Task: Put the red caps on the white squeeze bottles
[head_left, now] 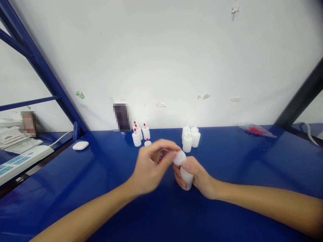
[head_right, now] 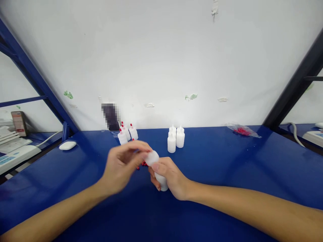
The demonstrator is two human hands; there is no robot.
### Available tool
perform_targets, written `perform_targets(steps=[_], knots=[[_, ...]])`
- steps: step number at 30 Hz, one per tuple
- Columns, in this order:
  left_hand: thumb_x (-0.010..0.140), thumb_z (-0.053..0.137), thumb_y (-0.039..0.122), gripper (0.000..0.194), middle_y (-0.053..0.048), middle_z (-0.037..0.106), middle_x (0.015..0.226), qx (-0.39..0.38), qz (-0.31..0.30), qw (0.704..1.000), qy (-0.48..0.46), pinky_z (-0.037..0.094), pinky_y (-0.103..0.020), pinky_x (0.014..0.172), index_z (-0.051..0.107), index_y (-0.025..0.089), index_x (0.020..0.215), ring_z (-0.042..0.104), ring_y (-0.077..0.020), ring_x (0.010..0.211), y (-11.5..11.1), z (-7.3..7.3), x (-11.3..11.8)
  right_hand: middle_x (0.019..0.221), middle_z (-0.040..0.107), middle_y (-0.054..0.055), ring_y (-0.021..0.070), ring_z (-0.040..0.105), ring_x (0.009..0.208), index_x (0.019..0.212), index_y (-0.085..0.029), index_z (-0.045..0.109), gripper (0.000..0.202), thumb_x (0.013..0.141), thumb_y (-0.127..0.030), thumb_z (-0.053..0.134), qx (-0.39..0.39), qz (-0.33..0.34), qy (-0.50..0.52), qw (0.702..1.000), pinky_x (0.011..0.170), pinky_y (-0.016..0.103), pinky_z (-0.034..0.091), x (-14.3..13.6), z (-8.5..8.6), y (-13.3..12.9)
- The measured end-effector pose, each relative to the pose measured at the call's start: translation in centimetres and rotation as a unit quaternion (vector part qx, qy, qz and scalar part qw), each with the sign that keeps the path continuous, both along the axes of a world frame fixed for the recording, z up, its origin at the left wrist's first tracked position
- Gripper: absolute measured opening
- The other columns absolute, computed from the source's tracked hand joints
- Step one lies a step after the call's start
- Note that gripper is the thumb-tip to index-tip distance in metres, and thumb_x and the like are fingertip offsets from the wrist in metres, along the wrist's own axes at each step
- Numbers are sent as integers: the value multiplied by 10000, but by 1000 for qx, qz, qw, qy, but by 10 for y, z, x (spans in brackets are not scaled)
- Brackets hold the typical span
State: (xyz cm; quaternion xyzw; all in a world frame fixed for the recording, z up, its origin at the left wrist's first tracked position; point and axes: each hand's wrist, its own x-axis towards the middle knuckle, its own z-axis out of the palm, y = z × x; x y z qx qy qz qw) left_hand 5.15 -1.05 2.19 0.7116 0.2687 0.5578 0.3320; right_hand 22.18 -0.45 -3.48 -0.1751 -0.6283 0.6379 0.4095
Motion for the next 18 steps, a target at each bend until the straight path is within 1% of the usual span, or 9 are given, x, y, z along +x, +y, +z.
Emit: perform_targets(steps=[3,5,6,9,11,12,14,16,18], knots=[[890,681,226,85,-44,751,934,96,154,983,1,542,-288,776,724,185,951,678,-164,843,30,9,-33,501,489,-28,101,436,437,692,-178,477,422,940,-518,514,-4,3,-19,1000,458,227,345,0,4,0],[895,673,238,103,-42,757,922,162,245,949,117,513,-315,790,737,194,962,659,-172,833,51,3,-57,508,493,-31,96,428,448,700,-179,475,421,934,-526,527,8,5,-42,999,462,223,337,0,8,-1],[903,660,239,109,-47,763,927,191,264,926,192,501,-331,794,740,197,964,654,-186,854,61,-2,-68,518,492,-35,90,413,452,706,-182,470,415,905,-530,575,14,8,-55,998,457,218,324,1,10,-2],[952,577,225,163,-47,780,931,270,263,846,377,442,-379,784,738,211,968,630,-223,890,80,-21,-88,547,478,-59,65,343,458,705,-199,430,421,730,-406,796,44,15,-95,994,434,202,269,3,13,-6],[972,538,219,194,-48,783,966,292,267,806,440,410,-396,777,730,217,1000,615,-239,911,86,-28,-92,550,464,-67,61,313,463,692,-208,405,439,664,-302,832,83,7,-113,990,434,207,247,5,14,-9],[977,527,221,203,-51,782,987,295,275,795,454,402,-399,776,726,218,1017,609,-244,920,88,-30,-93,553,461,-64,67,308,469,690,-208,406,418,677,-306,812,102,2,-111,989,440,216,244,7,14,-10],[982,511,225,218,-61,778,1011,292,288,782,469,393,-401,775,722,220,1038,601,-250,929,90,-31,-92,576,473,-38,92,331,498,701,-201,440,361,746,-409,732,124,-8,-87,989,466,241,261,9,11,-10],[984,506,239,227,-74,775,1019,283,285,778,483,386,-407,782,720,218,1055,601,-255,926,90,-31,-92,591,488,-15,117,366,520,718,-191,479,378,800,-524,637,114,-11,-57,992,491,263,285,11,8,-9],[983,511,260,234,-89,765,1078,270,280,780,490,373,-419,798,715,215,1088,613,-261,942,89,-29,-92,578,495,-6,128,398,518,721,-183,494,416,822,-578,581,87,-18,-43,995,504,273,297,10,5,-7]])
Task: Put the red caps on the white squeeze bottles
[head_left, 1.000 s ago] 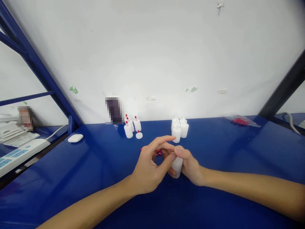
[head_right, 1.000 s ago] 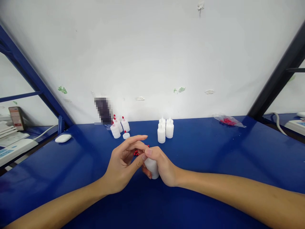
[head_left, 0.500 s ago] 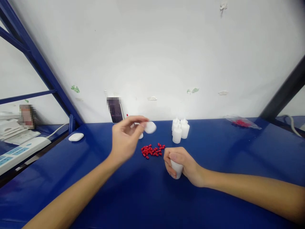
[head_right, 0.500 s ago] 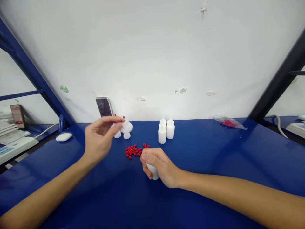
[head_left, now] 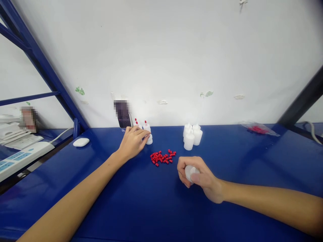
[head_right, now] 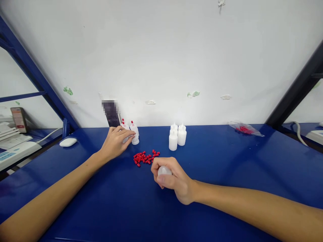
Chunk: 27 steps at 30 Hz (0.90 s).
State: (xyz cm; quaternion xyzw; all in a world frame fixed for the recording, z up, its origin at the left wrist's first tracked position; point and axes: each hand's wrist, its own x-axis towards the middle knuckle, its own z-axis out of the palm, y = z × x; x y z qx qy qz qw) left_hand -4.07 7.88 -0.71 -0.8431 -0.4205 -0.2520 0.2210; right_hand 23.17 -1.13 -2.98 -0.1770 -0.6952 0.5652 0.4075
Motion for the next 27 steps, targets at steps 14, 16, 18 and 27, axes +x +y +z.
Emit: perform_targets(steps=[14,16,18,27], knots=[[947,451,139,270,-85,742,926,-138,-101,981,93,488,-291,721,701,161,1045,683,-184,790,-25,4,23,499,501,-9,131,422,447,710,-182,505,420,925,-533,425,-65,-27,18,997,470,259,335,-7,-5,7],[925,437,92,328,-95,732,1001,-158,-90,974,135,511,-278,694,687,165,1125,691,-187,802,-25,5,21,501,499,-10,129,422,448,709,-182,504,427,928,-540,425,-61,-26,12,998,471,258,339,-7,-4,7],[906,434,59,383,-95,719,1073,-172,-104,967,158,532,-280,703,669,174,1184,702,-196,844,-27,7,20,499,494,-11,126,420,444,708,-183,501,434,925,-552,429,-61,-23,5,998,466,255,337,-7,-3,7],[845,428,-4,494,-107,681,1174,-221,-130,950,177,555,-347,884,653,159,1254,673,-240,1035,-26,1,21,501,494,-18,120,425,443,718,-183,497,433,925,-560,443,-54,-17,-5,998,461,246,337,-7,0,7]])
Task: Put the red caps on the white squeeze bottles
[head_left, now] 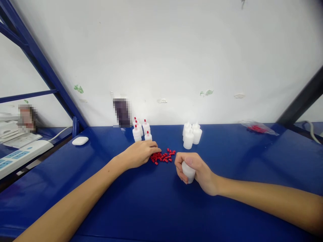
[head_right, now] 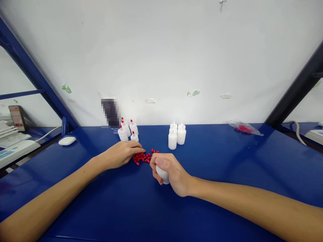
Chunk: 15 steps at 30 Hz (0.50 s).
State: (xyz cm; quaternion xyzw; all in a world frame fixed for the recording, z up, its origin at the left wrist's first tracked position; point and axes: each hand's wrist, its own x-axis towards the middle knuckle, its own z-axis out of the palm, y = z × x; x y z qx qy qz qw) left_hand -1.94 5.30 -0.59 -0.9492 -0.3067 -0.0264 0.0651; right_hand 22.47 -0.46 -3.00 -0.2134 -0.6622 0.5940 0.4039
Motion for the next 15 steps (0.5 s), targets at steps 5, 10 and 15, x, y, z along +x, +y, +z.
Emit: perform_targets(steps=[5,10,15], knots=[[845,419,-16,471,-122,677,1181,-1,-5,1000,-5,546,-344,913,663,137,1219,667,-239,1052,2,-1,0,503,499,-16,118,429,440,716,-181,496,437,926,-561,441,0,-2,1,1000,457,242,339,0,1,0],[796,413,-74,491,-126,673,1178,-11,-4,1000,6,531,-319,933,673,117,1166,660,-230,1065,5,-2,-1,513,501,-18,114,436,446,723,-179,497,440,933,-561,439,3,-3,0,1000,461,238,348,0,1,0],[825,440,-55,408,-119,679,1096,-10,-6,1000,-2,531,-292,889,687,128,1092,670,-211,1000,8,-2,-5,516,500,-21,113,439,451,727,-178,498,438,945,-553,433,6,-4,-7,1000,471,238,356,-1,1,0]])
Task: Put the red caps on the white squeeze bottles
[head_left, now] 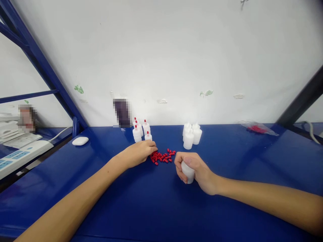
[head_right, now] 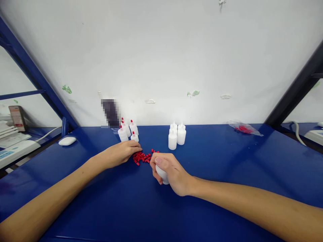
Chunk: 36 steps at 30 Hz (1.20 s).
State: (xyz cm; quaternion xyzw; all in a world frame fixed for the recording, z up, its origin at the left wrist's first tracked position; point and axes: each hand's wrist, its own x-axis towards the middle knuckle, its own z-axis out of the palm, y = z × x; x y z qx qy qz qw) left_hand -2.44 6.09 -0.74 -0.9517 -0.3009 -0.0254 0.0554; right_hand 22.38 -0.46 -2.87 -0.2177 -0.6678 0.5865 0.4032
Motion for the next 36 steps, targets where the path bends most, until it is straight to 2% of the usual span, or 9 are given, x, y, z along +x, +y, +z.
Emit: perform_targets(steps=[4,7,9,11,14,16,31,34,36], knots=[[927,448,51,286,-105,675,1009,4,15,999,-37,544,-277,777,699,142,1027,679,-184,854,-2,3,-1,504,499,-21,118,434,440,723,-180,503,427,924,-551,442,-13,-2,9,1000,465,244,354,0,-1,1],[971,485,161,225,-112,674,1025,31,22,986,-162,548,-305,761,699,142,1037,670,-181,826,-12,8,9,499,498,-17,123,427,435,711,-183,500,419,913,-543,431,-22,3,26,999,464,252,348,1,-4,2],[951,571,218,158,-83,692,932,14,35,948,-317,551,-307,764,701,149,1010,666,-170,797,-26,12,24,504,502,-12,127,427,438,712,-183,502,424,913,-546,413,-23,6,39,999,468,258,347,2,-7,3],[918,648,256,121,-37,691,786,-89,57,884,-456,553,-258,674,696,155,965,655,-134,685,-43,15,43,509,509,-9,130,428,438,722,-181,511,433,911,-556,404,-21,12,50,998,470,262,347,2,-8,4],[908,672,313,173,-4,668,671,-291,57,795,-530,510,-194,484,690,154,973,619,-101,523,-68,16,70,516,522,7,143,457,457,710,-172,540,468,927,-554,377,-8,25,58,998,501,284,376,2,-8,5],[898,685,313,186,9,652,623,-356,47,767,-533,475,-176,416,697,157,998,622,-106,487,-79,15,82,528,530,19,151,475,478,686,-165,560,498,935,-552,370,9,40,58,997,525,297,387,1,-7,5],[916,649,287,134,61,464,569,-351,31,783,-512,416,-205,510,706,178,968,646,-121,568,-84,15,87,530,486,-7,121,422,467,725,-148,585,412,914,-488,447,17,37,46,998,486,267,320,5,-3,1],[909,664,349,166,33,501,689,-260,40,758,-596,399,-224,534,681,191,957,514,-85,562,-60,18,70,578,531,3,126,466,507,806,-129,640,402,904,-493,499,1,21,31,999,511,258,354,5,-5,3],[937,620,375,187,20,492,732,-126,71,750,-646,390,-236,551,678,211,1008,463,-97,592,-37,24,51,570,528,5,123,474,516,738,-129,638,400,920,-463,513,-2,10,-4,1000,514,251,355,4,-3,3]])
